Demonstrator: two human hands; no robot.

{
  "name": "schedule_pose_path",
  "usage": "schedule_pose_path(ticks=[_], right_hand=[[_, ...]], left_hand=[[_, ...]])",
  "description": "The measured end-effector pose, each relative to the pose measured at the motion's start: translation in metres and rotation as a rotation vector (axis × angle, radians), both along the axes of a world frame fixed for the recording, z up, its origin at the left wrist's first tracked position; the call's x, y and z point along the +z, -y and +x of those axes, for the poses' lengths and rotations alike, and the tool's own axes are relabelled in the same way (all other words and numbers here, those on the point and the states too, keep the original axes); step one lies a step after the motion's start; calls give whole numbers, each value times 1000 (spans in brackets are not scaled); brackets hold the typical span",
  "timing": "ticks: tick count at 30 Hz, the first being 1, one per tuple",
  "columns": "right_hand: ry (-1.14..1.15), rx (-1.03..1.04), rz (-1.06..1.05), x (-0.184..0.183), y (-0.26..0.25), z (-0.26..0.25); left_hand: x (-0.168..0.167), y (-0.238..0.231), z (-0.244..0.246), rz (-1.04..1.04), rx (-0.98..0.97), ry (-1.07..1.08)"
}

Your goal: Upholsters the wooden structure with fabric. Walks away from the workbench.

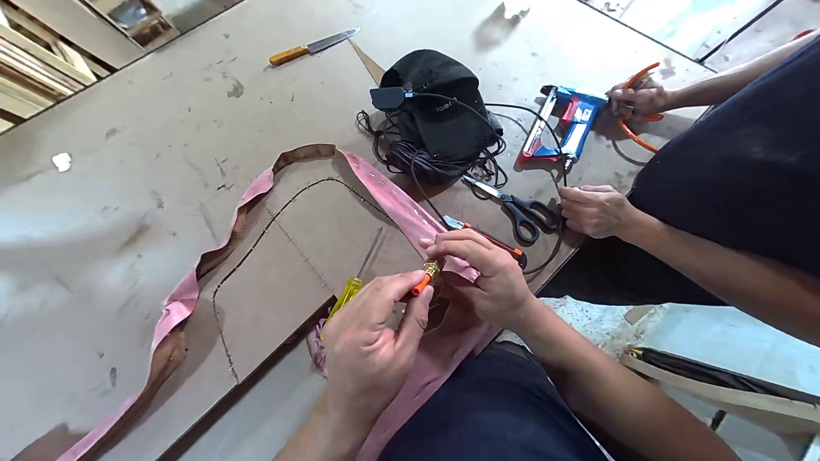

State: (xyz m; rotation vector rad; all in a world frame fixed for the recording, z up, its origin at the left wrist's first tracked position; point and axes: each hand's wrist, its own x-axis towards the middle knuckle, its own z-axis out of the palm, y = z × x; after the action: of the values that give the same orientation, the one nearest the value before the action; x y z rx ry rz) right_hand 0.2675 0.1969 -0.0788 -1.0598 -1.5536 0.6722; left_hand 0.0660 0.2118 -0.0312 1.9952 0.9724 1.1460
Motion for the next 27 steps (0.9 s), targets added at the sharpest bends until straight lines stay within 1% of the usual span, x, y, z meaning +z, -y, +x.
schedule_pose_path(ticks=[3, 6, 9, 12, 15, 18, 21, 24, 27], right_hand=[[-11, -27, 29, 4, -1, 0], [3, -14, 73, 9, 2, 7], [30, -19, 85, 14, 5, 10], [15, -13, 52, 16, 5, 12], [24, 23, -37, 18, 6, 15], [36, 24, -58, 18, 7, 14], [-18, 25, -46, 17, 7, 12], [-158, 58, -134, 16, 9, 9], [-228, 98, -139, 9, 8, 4]], left_hand=[[-3, 0, -2, -29, 15, 36], [-4, -3, -6, -179, 2, 115], [-6, -5, -9, -265, -30, 171], [-7, -8, -8, -285, -46, 203], [-8, -9, -8, -282, -76, 230], [-8, -9, -6, -280, -76, 235], [-5, -8, -3, -316, -80, 260], [-3, -6, 2, -386, -72, 266], [-4, -2, 5, -341, -86, 256]])
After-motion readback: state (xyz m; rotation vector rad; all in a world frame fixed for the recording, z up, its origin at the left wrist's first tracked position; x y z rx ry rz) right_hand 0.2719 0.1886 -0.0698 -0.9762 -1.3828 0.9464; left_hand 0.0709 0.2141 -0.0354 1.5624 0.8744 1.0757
